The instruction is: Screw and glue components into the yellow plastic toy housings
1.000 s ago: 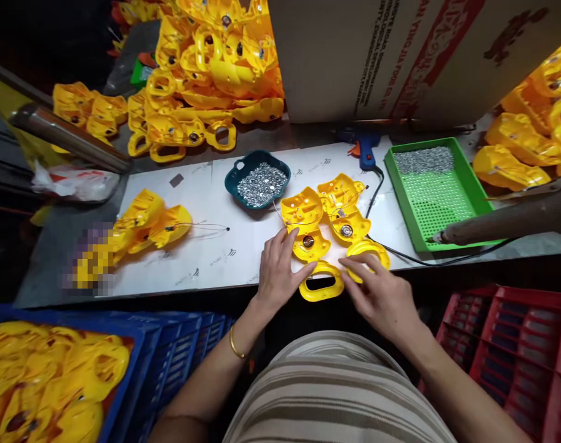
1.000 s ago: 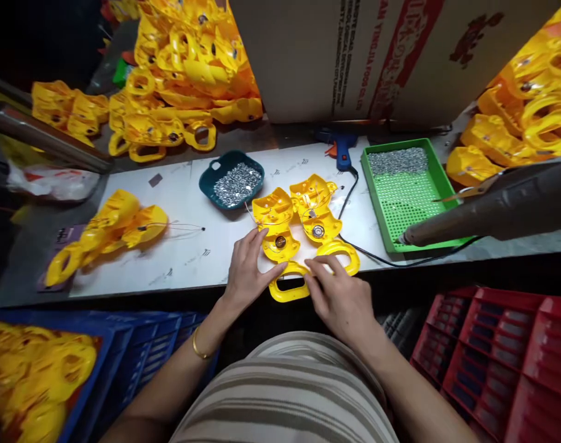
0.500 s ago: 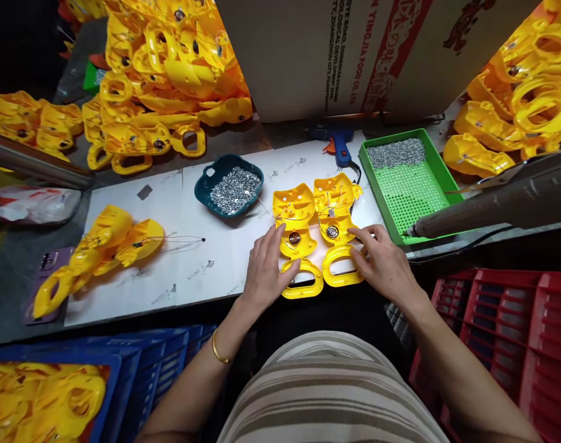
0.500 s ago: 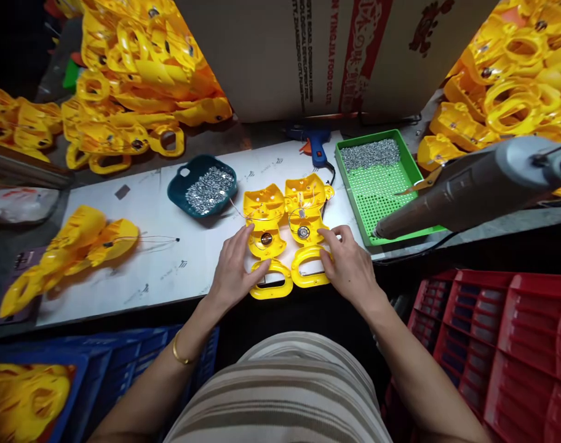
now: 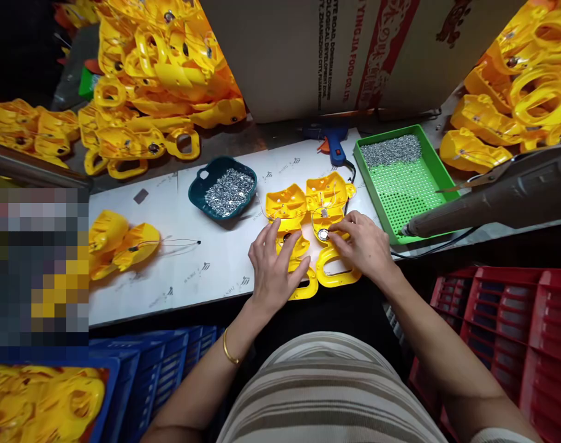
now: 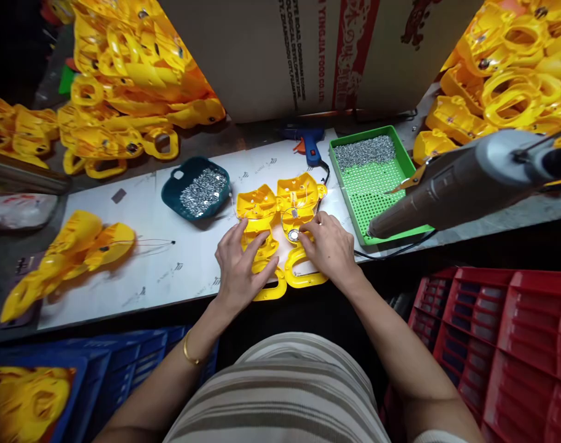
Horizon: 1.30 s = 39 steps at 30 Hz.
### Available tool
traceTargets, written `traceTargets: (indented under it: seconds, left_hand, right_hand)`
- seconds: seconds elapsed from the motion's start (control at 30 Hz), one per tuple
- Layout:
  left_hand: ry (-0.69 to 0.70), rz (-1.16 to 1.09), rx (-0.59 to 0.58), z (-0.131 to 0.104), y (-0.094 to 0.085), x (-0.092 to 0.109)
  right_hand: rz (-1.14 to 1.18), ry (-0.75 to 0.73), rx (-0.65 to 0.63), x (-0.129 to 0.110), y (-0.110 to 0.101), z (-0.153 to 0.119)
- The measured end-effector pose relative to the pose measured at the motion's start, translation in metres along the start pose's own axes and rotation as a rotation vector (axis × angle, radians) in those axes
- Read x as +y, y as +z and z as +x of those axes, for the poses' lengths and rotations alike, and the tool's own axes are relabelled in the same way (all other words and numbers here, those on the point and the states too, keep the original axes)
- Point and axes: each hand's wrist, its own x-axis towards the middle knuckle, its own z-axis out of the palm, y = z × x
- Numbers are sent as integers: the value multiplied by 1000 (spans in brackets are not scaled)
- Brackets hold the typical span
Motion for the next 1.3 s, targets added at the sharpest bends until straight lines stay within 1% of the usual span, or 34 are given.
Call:
traceTargets:
  seconds: [0.07, 0.17, 0.3, 0.43, 0.53, 0.63, 0.7, 0.77, 0.83, 0.9, 0.97, 1.03, 1.07, 1.13, 1.2, 1.23, 1.3]
  left_hand:
    - [14, -1, -15, 2, 4, 1]
    - [20, -5, -38, 3, 6, 1]
    - [22, -12, -35, 3, 5, 1]
    - [-4, -37, -71, 2, 6, 1]
    - [-6, -45, -84, 1, 4, 0]
    - [-20, -59, -34, 2, -1, 1]
    - [-83, -160, 20, 5, -6, 3]
    - [-224, -400, 16, 13, -10, 7]
    - [-422, -723, -76, 24, -11, 13]
    - [-601, -983, -171, 36, -9, 18]
    - [-675, -1118, -204, 46, -6, 20]
    - [-685, -1179, -199, 51, -4, 20]
    - [-687, -1204, -203, 52, -3, 20]
    - [-706, -1261, -225, 53, -4, 19]
    - [-722, -1310, -246, 52, -5, 19]
    - [-722, -1324, -253, 52, -6, 20]
    - [-715, -1329, -256, 51, -7, 20]
  right_hand:
    - [-2, 7, -6, 0, 1, 1]
    - [-25, -21, -34, -1, 3, 2]
    - [60, -14, -60, -3, 6, 3]
    - [198, 37, -38, -2, 10, 5]
    - [268, 42, -16, -1, 12, 8]
    - [368, 29, 34, 0, 11, 8]
    - [412, -7, 126, 0, 8, 5]
    - [397, -89, 240, -2, 6, -1]
    - [344, -190, 318, -4, 5, -8]
    - [296, -273, 331, -7, 5, -14]
    - [314, -316, 290, -8, 5, -18]
    - [441, -299, 204, -8, 5, -20]
    - [546, -254, 150, -8, 6, -19]
    - [789, -113, 32, -7, 7, -16]
    - [984, 22, -63, -5, 9, -13]
    - [1048, 58, -100, -4, 10, -11]
    - [1121, 76, -143, -3, 11, -8]
